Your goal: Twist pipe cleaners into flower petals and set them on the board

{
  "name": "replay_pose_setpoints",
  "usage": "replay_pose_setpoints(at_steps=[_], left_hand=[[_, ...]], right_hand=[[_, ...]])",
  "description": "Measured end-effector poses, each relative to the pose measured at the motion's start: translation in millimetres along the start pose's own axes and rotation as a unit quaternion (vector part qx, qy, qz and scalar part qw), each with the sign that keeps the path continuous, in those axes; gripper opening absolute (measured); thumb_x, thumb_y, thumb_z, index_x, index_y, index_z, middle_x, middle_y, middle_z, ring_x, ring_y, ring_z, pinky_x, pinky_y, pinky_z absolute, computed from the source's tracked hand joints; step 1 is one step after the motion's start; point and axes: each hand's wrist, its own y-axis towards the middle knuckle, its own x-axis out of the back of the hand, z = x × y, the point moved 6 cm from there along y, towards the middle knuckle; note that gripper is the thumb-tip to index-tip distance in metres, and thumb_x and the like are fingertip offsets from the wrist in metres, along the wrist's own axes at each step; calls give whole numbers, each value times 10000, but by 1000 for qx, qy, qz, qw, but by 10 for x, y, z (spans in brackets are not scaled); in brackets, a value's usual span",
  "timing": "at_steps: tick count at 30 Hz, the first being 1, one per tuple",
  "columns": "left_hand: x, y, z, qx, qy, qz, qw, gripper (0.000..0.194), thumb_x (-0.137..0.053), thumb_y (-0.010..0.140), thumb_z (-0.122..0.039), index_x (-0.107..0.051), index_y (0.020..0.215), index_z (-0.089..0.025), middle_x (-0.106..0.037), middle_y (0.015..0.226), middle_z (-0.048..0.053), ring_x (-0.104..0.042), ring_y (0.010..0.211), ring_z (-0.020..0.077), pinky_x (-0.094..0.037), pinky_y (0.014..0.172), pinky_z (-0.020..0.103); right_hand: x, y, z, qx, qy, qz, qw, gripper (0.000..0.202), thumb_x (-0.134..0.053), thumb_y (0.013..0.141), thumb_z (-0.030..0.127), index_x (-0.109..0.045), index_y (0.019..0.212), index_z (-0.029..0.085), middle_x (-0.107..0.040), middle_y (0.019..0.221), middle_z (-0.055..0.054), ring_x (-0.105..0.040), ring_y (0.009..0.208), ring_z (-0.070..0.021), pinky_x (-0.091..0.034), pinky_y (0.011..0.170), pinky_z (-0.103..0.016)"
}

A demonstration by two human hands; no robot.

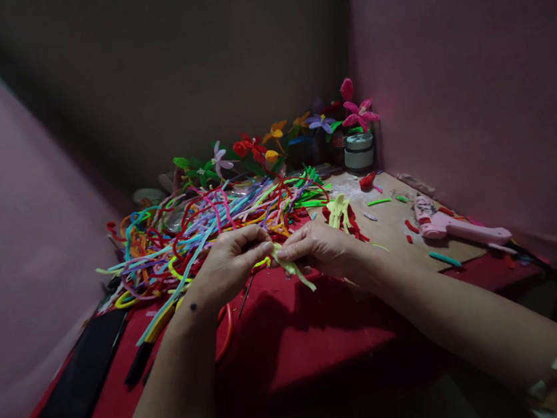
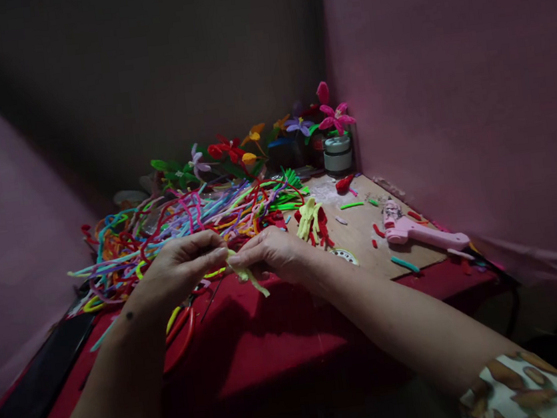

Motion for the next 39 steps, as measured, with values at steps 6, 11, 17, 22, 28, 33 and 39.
replay_pose_setpoints(at_steps=[6, 11, 17, 22, 28, 33, 39], left_hand=[[-40, 8, -39, 21, 6, -39, 999, 175, -546, 712, -276, -531, 597, -145, -472, 557, -30, -410, 529, 87, -345, 493, 194], [-49, 29, -11, 15, -65, -18, 998, 166, -551, 733, -294, -605, 766, -141, -574, 670, 6, -499, 595, 108, -391, 544, 207], [-21, -5, -32, 12, -1, -29, 1000, 157, -537, 742, -301, -586, 693, -160, -529, 591, -16, -437, 514, 87, -362, 480, 188], [-55, -9, -84, -22, 81, -27, 996, 182, -508, 751, -300, -547, 646, -158, -505, 580, -17, -435, 542, 95, -365, 507, 195], [-56, 17, -54, -19, 42, -39, 998, 169, -519, 745, -279, -565, 656, -142, -531, 612, -5, -457, 576, 101, -367, 540, 204], [-37, 24, 111, 76, -86, -18, 993, 223, -559, 739, -351, -599, 698, -136, -530, 571, -12, -414, 477, 73, -306, 441, 185], [-68, 15, 234, 126, -179, 16, 976, 204, -634, 696, -344, -612, 752, -149, -487, 502, -39, -373, 381, 46, -256, 357, 162]], right_hand=[[52, 1, 64, 42, -91, -24, 995, 252, -676, 648, 312, -611, 535, 97, -466, 402, 34, -315, 362, -39, -213, 394, -214], [57, -5, 86, 54, -53, -33, 997, 184, -648, 662, 273, -623, 587, 106, -531, 461, 21, -348, 379, -45, -231, 395, -207], [37, -5, 44, 36, -11, -2, 999, 169, -612, 702, 264, -661, 697, 102, -541, 500, 12, -383, 403, -53, -261, 398, -210], [8, -18, 26, 28, -13, 3, 1000, 149, -604, 686, 206, -610, 575, 107, -501, 466, 24, -366, 397, -46, -250, 393, -210], [-1, -16, 64, 33, -15, -25, 999, 172, -597, 641, 156, -533, 483, 127, -455, 426, 43, -344, 375, -43, -231, 379, -210], [42, -12, 96, 50, -44, -58, 996, 224, -618, 648, 219, -505, 472, 139, -405, 387, 61, -316, 350, -40, -223, 365, -205], [102, 14, 90, 71, -63, -69, 993, 223, -636, 650, 252, -521, 498, 137, -398, 415, 62, -315, 378, -40, -223, 375, -203]])
